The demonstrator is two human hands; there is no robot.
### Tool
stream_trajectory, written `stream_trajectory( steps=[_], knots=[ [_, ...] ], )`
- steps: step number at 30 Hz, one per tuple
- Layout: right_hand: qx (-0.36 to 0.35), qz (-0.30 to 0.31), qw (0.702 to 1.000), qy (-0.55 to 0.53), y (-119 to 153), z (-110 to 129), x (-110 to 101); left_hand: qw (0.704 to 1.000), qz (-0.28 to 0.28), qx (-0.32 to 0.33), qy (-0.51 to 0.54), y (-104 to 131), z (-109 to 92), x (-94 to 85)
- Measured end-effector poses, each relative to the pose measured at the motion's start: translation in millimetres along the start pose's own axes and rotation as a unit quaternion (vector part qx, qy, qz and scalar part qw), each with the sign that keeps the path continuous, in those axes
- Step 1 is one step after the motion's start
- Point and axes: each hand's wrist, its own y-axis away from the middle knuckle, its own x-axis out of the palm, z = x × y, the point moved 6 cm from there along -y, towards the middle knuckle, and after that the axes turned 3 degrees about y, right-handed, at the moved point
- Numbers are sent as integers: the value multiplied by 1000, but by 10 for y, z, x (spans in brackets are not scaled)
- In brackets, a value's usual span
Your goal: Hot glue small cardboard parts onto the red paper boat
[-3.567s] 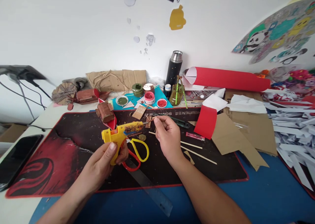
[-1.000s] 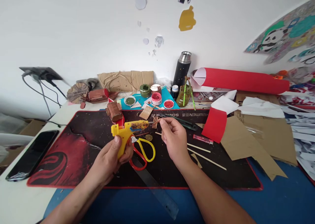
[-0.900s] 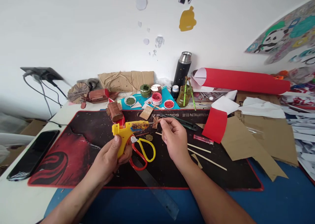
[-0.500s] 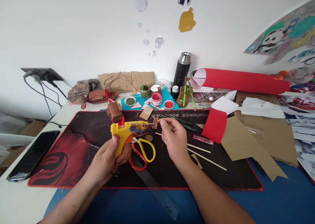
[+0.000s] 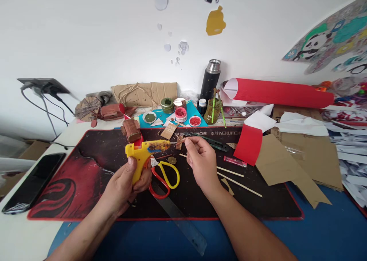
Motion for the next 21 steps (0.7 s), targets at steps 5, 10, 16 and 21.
stream_trajectory(
  steps=[5, 10, 16, 21],
  knots=[
    [0, 0, 1000, -4, 1, -10, -4, 1000, 17, -5, 6, -6, 18, 18],
    [2, 4, 1000, -6, 2, -28, -3, 999, 5, 3, -40, 24, -26, 18],
    [3, 4, 1000, -4, 4, -19, -2, 997, 22, -8, -80, 26, -68, 56],
    [5, 1, 1000, -7, 2, -13, 2, 997, 15, 12, -77, 3, -96, 46]
  ],
)
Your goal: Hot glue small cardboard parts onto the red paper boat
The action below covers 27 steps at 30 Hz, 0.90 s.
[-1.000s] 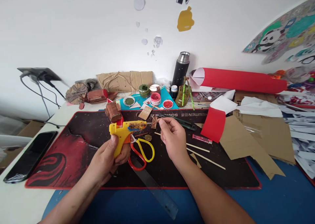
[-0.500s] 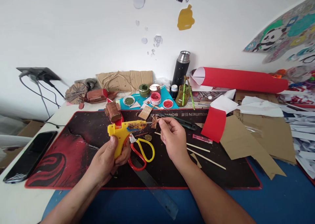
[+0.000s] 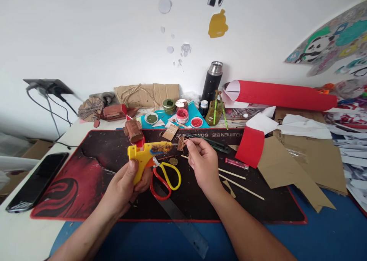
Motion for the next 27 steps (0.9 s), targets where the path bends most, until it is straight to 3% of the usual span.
stream_trajectory(
  steps=[14, 27],
  knots=[
    [-2, -8, 1000, 3, 0, 2, -4, 999, 9, -29, 27, 2, 101, 6],
    [1, -6, 1000, 2, -4, -7, 1, 1000, 7, -21, 11, 41, 66, 15]
  ],
)
